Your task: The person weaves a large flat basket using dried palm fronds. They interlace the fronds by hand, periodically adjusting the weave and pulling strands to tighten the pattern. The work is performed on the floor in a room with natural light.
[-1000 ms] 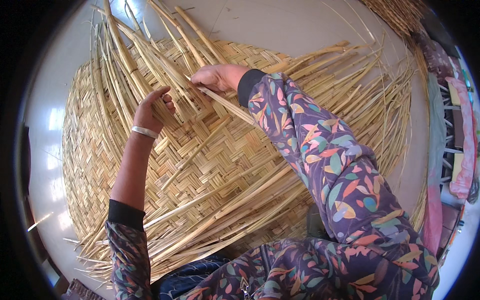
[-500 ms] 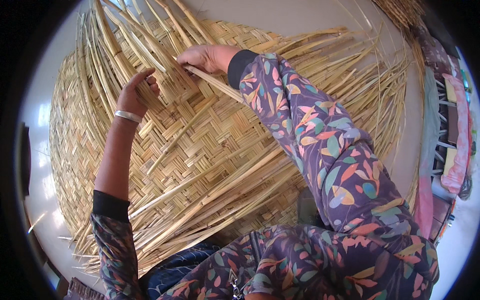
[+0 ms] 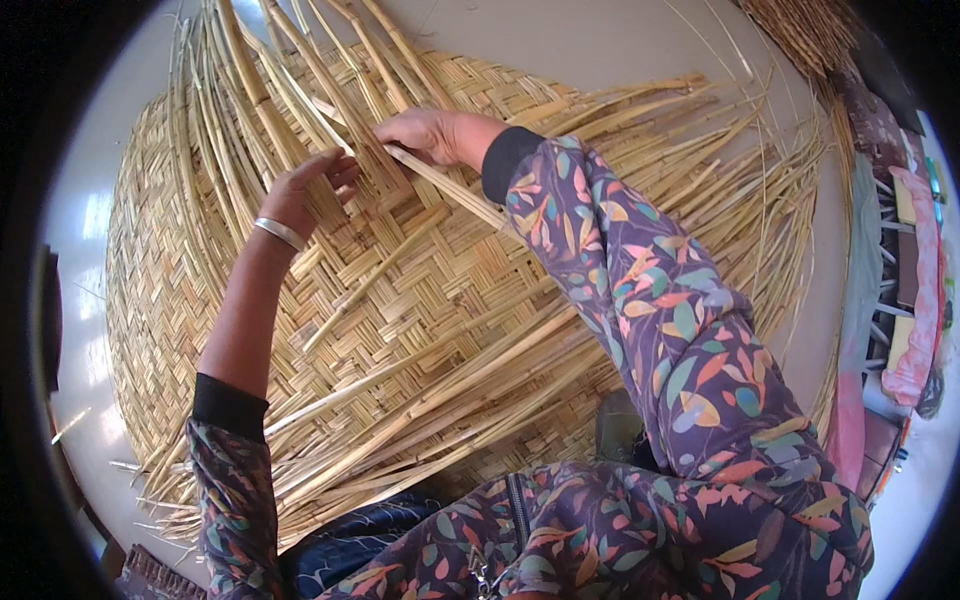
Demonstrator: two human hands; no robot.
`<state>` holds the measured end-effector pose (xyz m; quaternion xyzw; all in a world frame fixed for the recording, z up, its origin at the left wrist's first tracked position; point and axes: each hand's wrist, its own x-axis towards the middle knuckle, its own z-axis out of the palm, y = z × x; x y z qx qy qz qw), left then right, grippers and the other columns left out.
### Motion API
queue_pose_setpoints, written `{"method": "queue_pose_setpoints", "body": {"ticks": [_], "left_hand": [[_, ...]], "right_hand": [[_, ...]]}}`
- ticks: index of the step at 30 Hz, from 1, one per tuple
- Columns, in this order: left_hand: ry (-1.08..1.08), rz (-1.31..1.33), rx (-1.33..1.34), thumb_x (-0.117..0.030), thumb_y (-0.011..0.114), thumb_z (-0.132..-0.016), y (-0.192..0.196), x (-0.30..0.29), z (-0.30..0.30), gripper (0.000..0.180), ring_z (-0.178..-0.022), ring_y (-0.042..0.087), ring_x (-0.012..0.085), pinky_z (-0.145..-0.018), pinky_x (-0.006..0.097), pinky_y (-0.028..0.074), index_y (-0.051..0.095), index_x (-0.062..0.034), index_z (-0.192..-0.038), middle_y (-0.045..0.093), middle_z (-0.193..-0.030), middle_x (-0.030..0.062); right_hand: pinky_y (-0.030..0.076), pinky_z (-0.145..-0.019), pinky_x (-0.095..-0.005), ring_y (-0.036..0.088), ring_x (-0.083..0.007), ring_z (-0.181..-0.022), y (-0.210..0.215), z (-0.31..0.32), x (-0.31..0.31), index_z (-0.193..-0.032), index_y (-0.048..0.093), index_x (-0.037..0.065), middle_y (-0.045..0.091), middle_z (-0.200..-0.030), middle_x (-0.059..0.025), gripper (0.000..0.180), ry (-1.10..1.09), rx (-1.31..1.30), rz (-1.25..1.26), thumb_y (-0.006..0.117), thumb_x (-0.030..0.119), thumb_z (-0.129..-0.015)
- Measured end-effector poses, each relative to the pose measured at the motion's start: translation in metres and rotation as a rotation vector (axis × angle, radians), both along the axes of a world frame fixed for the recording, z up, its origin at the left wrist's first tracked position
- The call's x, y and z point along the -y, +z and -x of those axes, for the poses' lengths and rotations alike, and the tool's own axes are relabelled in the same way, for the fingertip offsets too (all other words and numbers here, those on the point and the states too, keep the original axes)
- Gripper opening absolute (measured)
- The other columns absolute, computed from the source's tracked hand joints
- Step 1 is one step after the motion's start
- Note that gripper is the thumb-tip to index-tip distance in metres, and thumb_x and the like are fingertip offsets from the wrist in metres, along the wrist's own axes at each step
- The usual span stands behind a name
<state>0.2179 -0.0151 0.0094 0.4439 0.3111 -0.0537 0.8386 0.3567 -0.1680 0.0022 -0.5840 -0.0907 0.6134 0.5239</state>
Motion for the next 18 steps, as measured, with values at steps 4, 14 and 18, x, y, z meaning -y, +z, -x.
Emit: {"method": "queue_pose_setpoints", "body": {"ticks": [4,14,18], "left_hand": [[-0.039,0.034,-0.018,-0.015,0.053,-0.088,0.005,0.0,0.003,0.032,-0.096,0.061,0.0246,-0.078,0.036,0.052,0.05,0.0005,-0.116,0.059,-0.108,0.0155],[-0.025,0.128,-0.056,-0.021,0.053,-0.088,0.002,-0.001,-0.001,0.037,-0.104,0.057,0.0249,-0.079,0.039,0.05,0.048,-0.0037,-0.12,0.057,-0.113,0.0149],[-0.106,0.157,0.096,-0.02,0.056,-0.087,-0.002,-0.002,0.001,0.035,-0.095,0.059,0.0229,-0.071,0.036,0.052,0.05,-0.0064,-0.119,0.056,-0.11,0.013]], "right_hand": [[0.053,-0.068,-0.0313,0.062,-0.015,-0.075,-0.003,0.0,-0.002,-0.094,0.063,0.001,0.065,-0.09,-0.0099,0.023,-0.005,0.023,-0.017,0.053,0.02,-0.087],[0.053,-0.068,-0.026,0.062,-0.012,-0.084,-0.013,-0.012,0.006,-0.109,0.055,0.003,0.064,-0.096,-0.0075,0.024,0.15,0.068,-0.071,0.051,0.016,-0.088],[0.054,-0.066,-0.0306,0.062,-0.015,-0.073,-0.01,-0.009,0.001,-0.104,0.055,0.0,0.063,-0.09,-0.0083,0.025,0.195,0.053,-0.086,0.051,0.0,-0.079]]}}
